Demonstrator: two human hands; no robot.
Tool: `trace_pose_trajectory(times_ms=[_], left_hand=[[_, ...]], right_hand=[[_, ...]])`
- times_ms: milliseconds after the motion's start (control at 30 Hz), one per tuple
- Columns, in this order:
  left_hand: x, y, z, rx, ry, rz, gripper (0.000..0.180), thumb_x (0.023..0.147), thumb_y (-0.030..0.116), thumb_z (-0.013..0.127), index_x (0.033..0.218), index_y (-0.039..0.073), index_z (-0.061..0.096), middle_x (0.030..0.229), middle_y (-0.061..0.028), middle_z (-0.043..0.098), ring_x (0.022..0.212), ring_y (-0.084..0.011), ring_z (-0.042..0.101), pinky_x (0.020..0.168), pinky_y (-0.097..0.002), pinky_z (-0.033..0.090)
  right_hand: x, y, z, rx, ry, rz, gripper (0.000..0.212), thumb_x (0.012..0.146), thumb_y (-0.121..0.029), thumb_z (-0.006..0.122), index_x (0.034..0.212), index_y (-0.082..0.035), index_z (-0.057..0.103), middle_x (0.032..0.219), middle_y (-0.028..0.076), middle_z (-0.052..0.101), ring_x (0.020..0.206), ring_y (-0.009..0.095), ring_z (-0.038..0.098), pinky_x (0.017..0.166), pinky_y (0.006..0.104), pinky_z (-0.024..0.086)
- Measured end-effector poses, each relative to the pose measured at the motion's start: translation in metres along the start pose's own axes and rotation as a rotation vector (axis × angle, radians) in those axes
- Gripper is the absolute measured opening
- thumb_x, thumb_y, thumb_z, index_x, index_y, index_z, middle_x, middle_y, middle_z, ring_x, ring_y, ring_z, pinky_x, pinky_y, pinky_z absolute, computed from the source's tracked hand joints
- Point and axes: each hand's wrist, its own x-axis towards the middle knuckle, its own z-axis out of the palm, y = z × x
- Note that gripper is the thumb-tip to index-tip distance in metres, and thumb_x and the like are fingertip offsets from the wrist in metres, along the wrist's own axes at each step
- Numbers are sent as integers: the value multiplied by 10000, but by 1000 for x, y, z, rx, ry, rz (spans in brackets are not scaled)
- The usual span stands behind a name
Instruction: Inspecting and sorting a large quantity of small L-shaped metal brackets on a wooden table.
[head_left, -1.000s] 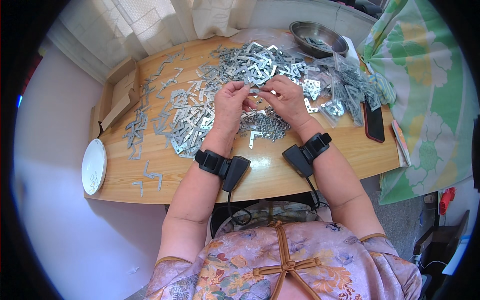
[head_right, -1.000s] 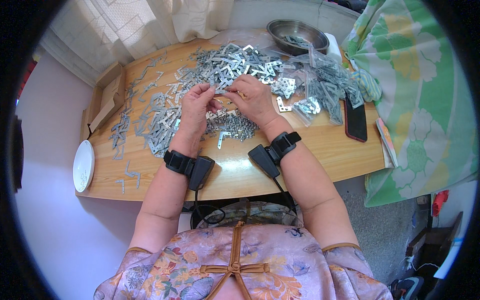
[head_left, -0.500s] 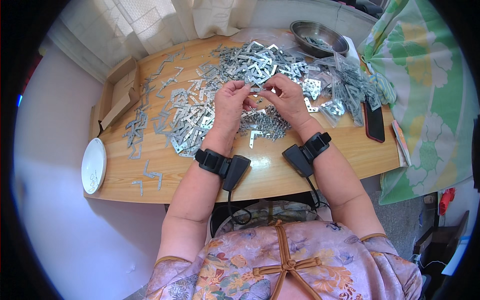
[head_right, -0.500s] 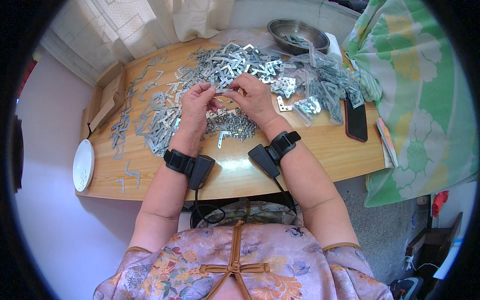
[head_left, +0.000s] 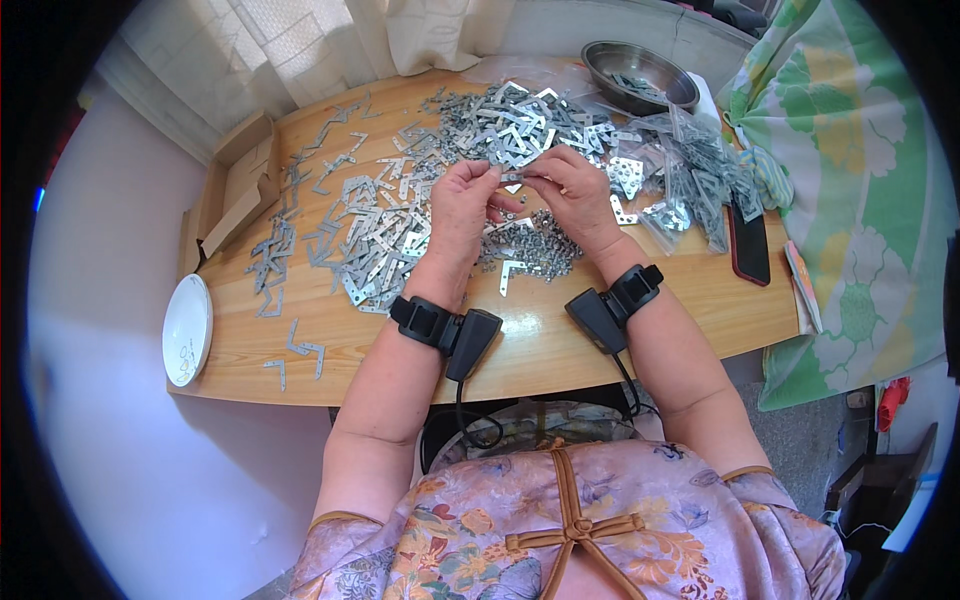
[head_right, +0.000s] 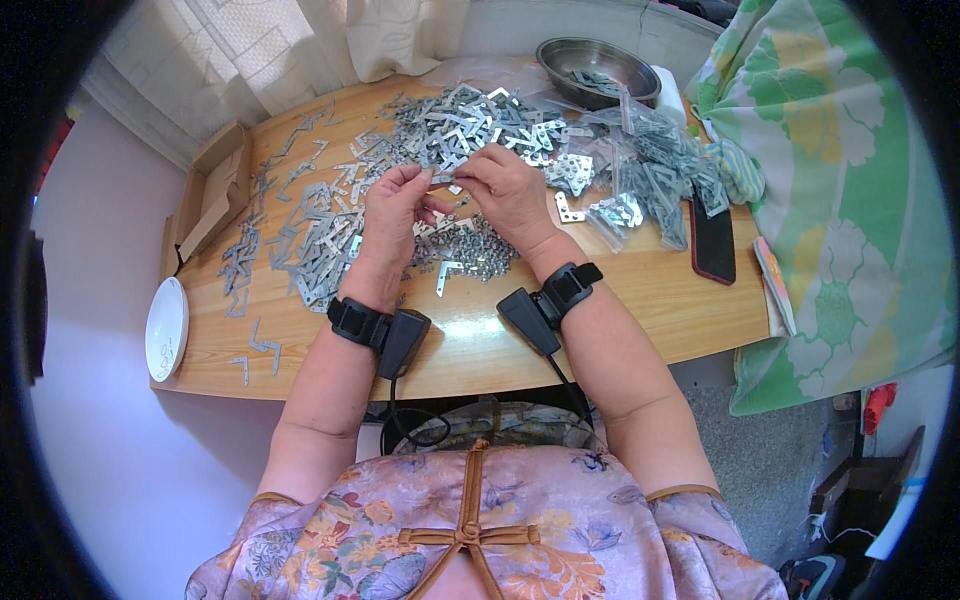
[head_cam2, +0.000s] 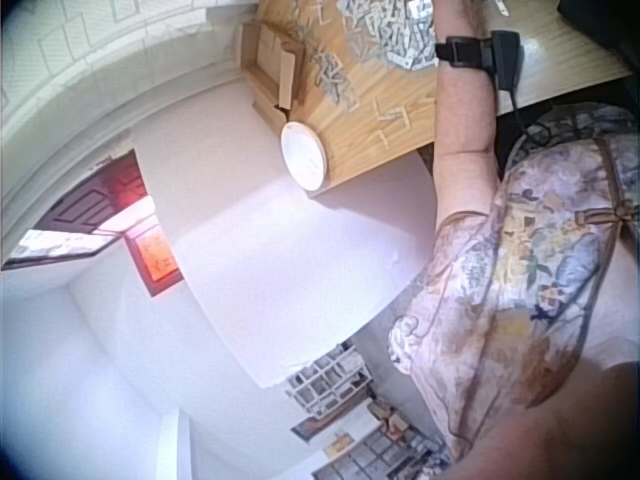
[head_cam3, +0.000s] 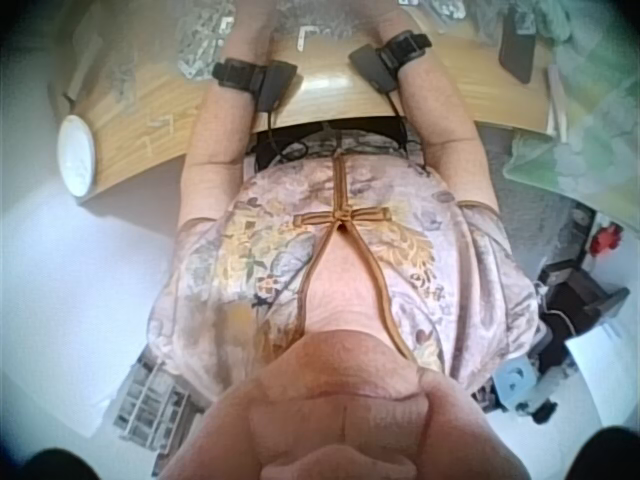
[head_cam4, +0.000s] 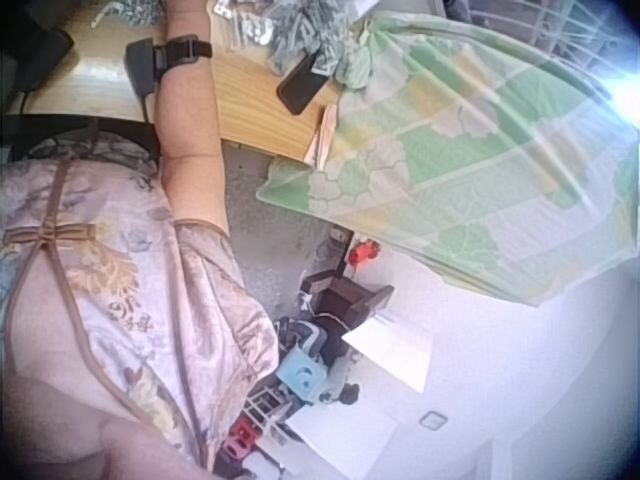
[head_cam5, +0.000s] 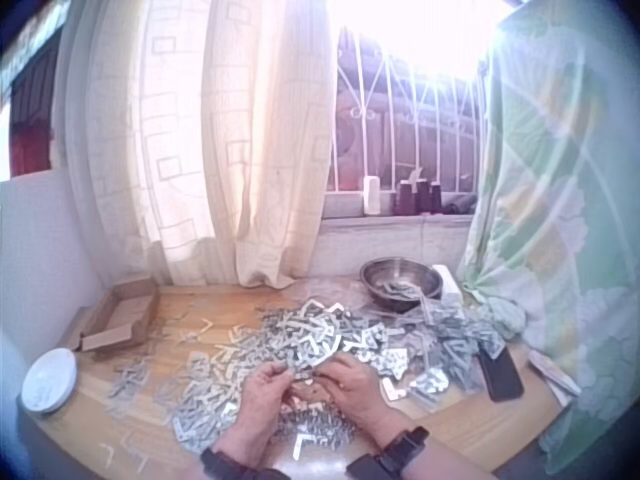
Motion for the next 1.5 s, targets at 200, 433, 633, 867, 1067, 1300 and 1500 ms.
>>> trace_pose_trajectory(times_ms=[200,433,633,867,1067,1300,1500], left_hand=[[0,-2,0,8,-5,12,176,848,126,572,944,-1,498,780,-73,612,576,-147,620,439,-185,419],[-2,0,2,25,4,9,207,848,128,574,972,-14,488,778,-70,602,573,-140,612,448,-188,417],[-2,0,3,40,6,31,223,855,126,562,990,-29,477,775,-76,593,572,-142,608,454,-191,416],[-5,1,9,88,57,75,198,858,97,534,972,-55,478,707,-89,588,545,-133,606,436,-191,407],[-7,3,13,80,55,114,172,861,98,536,938,-46,480,711,-96,595,558,-131,613,458,-195,458],[-9,1,20,53,48,173,134,864,88,538,900,-30,487,716,-89,603,587,-132,621,477,-204,483],[-8,0,21,54,21,177,107,862,72,538,894,-23,500,735,-86,612,606,-125,621,498,-211,494]], right_hand=[[0,-5,0,7,-2,45,93,687,-126,680,724,-85,606,720,35,573,627,209,583,532,299,459],[0,-5,0,7,-14,27,114,680,-144,688,722,-81,604,711,38,572,622,214,581,529,300,458],[1,-5,-1,8,-13,6,96,686,-128,678,734,-81,611,720,38,577,645,218,585,544,304,464],[1,-5,1,-38,21,-20,93,680,-105,675,706,-65,594,703,45,576,636,219,579,534,308,457],[-1,-9,8,16,109,19,83,684,-89,668,693,-58,591,671,61,574,611,226,571,515,304,445],[-1,-12,8,-107,174,8,80,731,-108,638,732,-58,576,681,72,563,612,235,574,519,322,438],[-2,-13,9,-103,102,151,114,793,-156,594,801,-56,540,714,90,565,634,271,575,533,365,437]])
